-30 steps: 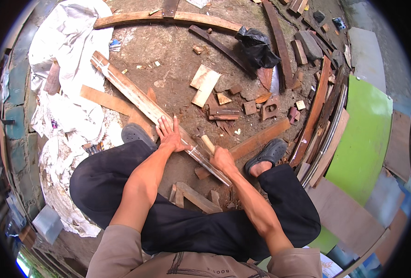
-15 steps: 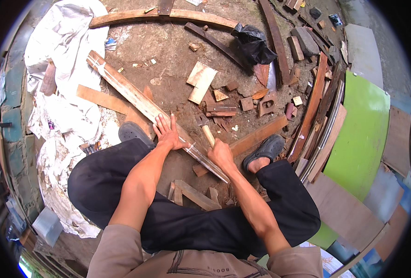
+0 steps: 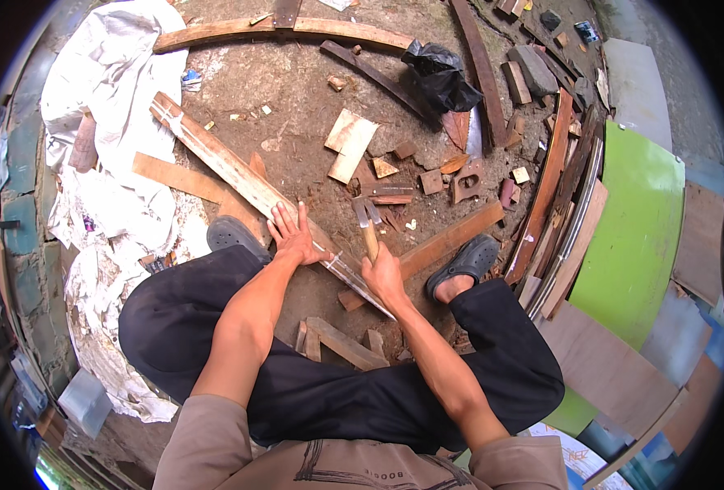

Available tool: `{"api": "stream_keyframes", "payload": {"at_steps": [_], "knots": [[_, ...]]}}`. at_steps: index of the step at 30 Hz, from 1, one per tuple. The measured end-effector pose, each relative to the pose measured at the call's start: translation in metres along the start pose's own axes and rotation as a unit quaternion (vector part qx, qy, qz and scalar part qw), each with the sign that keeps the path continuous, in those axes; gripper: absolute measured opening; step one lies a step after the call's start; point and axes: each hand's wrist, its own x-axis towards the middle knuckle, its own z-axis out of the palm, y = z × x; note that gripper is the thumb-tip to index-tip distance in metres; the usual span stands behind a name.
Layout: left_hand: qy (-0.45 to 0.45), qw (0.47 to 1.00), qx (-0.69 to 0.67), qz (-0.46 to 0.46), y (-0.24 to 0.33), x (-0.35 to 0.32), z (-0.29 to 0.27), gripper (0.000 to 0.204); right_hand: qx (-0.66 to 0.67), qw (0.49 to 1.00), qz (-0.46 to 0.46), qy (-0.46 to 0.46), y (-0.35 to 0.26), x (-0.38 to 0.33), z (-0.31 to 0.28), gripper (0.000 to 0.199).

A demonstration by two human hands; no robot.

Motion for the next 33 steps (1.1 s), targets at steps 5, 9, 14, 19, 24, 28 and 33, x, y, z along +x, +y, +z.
{"api": "stream_keyframes", "payload": {"at_steps": [5, 9, 14, 19, 24, 28, 33], "knots": [[0.007, 1.000, 0.018, 0.006, 0.005, 0.001, 0.000, 0.157, -0.177, 0.966, 0.000, -0.190, 0.050, 0.032, 0.023, 0.037], [-0.001, 1.000, 0.010, -0.003, 0.007, -0.003, -0.005, 0.153, -0.106, 0.989, 0.012, -0.103, 0.003, 0.017, 0.007, 0.044], [-0.003, 1.000, 0.015, -0.009, 0.008, -0.005, -0.004, 0.153, -0.087, 0.994, -0.001, -0.071, 0.027, 0.011, 0.025, 0.050], [-0.016, 1.000, 0.027, -0.002, 0.012, -0.008, -0.012, 0.152, -0.240, 0.935, 0.046, -0.257, 0.073, 0.035, 0.004, 0.047], [-0.011, 1.000, 0.007, 0.000, 0.005, -0.006, -0.005, 0.151, -0.047, 0.998, 0.009, -0.045, 0.049, 0.016, -0.019, 0.042], [-0.005, 1.000, 0.007, -0.007, 0.004, -0.007, -0.003, 0.151, 0.036, 0.994, -0.099, 0.042, 0.015, 0.015, -0.018, 0.036], [-0.003, 1.000, 0.008, 0.006, 0.008, -0.007, -0.006, 0.152, -0.069, 0.994, -0.016, -0.080, 0.062, 0.020, 0.022, 0.038]]}}
